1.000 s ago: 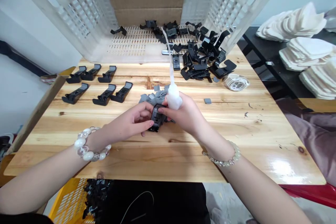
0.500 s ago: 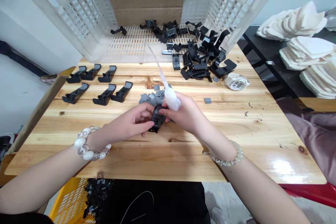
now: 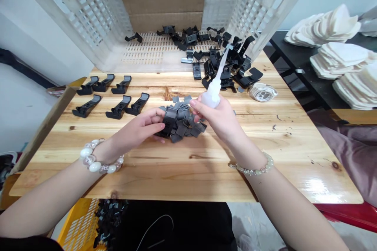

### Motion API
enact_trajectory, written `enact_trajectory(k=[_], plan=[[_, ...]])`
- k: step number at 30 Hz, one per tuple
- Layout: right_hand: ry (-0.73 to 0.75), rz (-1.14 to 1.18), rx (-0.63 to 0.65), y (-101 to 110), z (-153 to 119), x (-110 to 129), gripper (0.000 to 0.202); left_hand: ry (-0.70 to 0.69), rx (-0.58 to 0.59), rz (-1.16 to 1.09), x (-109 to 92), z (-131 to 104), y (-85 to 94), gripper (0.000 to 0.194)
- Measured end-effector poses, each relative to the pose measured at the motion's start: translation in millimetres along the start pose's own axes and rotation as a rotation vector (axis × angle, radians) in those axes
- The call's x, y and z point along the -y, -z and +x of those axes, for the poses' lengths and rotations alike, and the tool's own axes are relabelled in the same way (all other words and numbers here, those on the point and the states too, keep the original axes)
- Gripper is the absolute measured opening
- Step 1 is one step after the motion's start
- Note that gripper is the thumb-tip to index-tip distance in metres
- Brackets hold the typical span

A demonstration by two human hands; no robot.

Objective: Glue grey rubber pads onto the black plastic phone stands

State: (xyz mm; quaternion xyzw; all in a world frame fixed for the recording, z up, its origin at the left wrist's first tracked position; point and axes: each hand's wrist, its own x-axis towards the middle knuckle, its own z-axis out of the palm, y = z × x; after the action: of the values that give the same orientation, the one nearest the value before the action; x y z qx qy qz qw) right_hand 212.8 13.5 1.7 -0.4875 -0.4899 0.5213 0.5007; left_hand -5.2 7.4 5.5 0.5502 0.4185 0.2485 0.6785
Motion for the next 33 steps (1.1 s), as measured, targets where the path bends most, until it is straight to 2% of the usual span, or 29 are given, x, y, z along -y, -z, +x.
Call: enact_trajectory(k=[3,5,8,11,14,15,17,20,23,27,30,33], plan=[[0.03,0.039,-0.087,4,7,-5,0.027,-0.064,-0.137,0.056,-8,-1,7.8,0.013],[0.055,0.021,-0.176,5,11,-8,0.026,-0.151,-0.201,0.122,-19,-6,20.5,0.017],[0.071,0.012,-0.275,5,17,-13,0.026,-0.317,-0.405,0.158,-45,-25,51.8,0.023],[0.072,0.087,-0.264,7,22,-20,0.028,-0.42,-0.654,0.147,-66,-51,91.6,0.019],[0.079,0.16,-0.222,9,24,-26,0.031,-0.342,-0.842,0.252,-64,-72,131.0,0.021],[0.08,0.167,-0.211,9,25,-27,0.032,-0.273,-0.859,0.35,-57,-76,142.0,0.023],[0.081,0.167,-0.195,9,24,-28,0.032,-0.046,-0.845,0.6,-39,-78,157.2,0.029],[0.073,0.153,-0.179,8,23,-27,0.031,0.097,-0.846,0.818,-9,-71,159.8,0.039],[0.063,0.135,-0.18,7,22,-28,0.029,0.097,-0.862,0.959,10,-59,145.6,0.046],[0.083,0.093,-0.196,8,23,-32,0.032,0.043,-0.915,1.105,15,-45,133.0,0.048],[0.078,0.057,-0.195,9,24,-34,0.034,0.0,-0.896,1.192,15,-35,136.9,0.046],[0.06,0.017,-0.179,9,24,-32,0.035,-0.024,-0.821,1.271,18,-30,143.4,0.043]])
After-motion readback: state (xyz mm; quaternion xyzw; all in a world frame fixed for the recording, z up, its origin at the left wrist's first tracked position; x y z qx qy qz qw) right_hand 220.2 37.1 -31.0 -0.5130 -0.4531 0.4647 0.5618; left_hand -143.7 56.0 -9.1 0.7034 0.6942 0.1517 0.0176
